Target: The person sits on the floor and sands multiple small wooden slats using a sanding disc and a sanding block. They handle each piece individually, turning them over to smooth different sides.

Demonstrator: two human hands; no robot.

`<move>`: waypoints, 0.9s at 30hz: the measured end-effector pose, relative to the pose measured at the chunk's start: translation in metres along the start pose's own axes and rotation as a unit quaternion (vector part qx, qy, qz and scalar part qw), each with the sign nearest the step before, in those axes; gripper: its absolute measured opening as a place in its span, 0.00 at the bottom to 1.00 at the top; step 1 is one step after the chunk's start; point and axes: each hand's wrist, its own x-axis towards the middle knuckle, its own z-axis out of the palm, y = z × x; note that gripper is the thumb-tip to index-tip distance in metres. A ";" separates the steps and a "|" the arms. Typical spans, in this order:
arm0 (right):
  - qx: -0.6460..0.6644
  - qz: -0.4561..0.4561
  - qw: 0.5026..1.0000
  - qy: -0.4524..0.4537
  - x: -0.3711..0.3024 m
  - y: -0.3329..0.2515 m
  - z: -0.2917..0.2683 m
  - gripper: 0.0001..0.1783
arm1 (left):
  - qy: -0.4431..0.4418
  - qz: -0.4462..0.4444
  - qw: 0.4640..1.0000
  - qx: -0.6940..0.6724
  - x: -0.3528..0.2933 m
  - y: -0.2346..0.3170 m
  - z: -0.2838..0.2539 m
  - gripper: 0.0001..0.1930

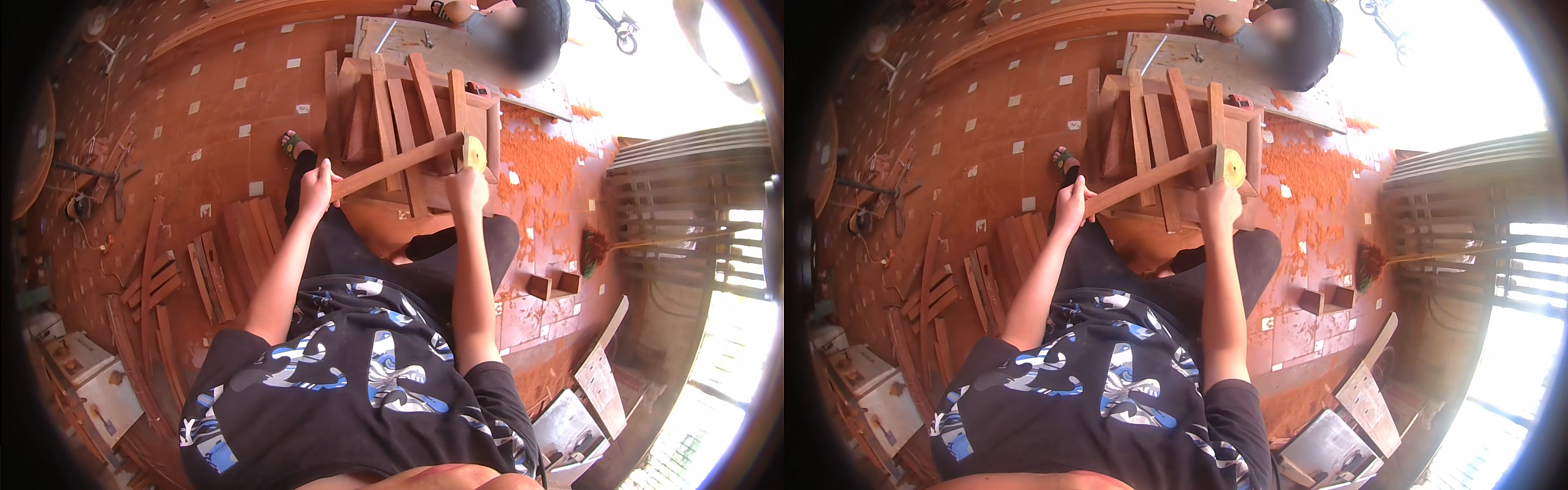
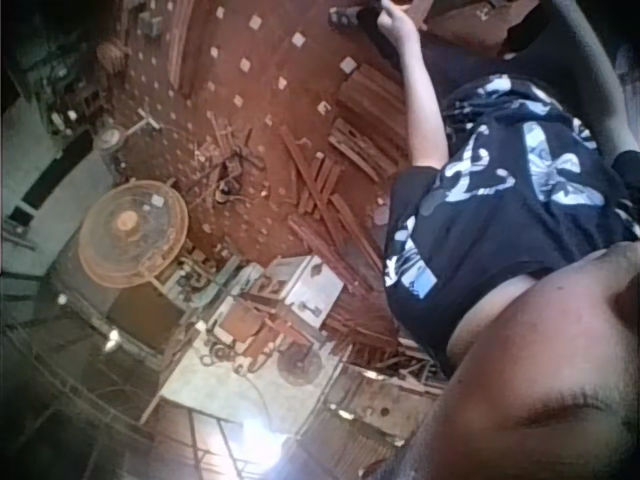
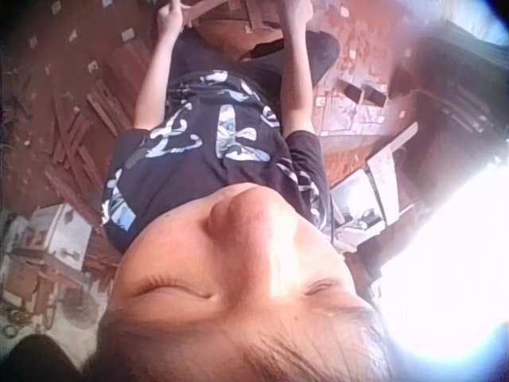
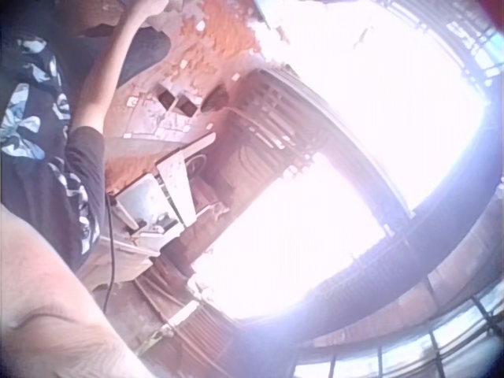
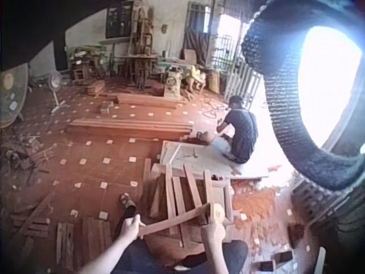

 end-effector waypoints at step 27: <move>0.073 -0.243 0.966 -0.044 -0.048 -0.037 0.011 0.32 | -0.058 -0.113 0.978 -0.166 0.006 -0.007 -0.017 0.38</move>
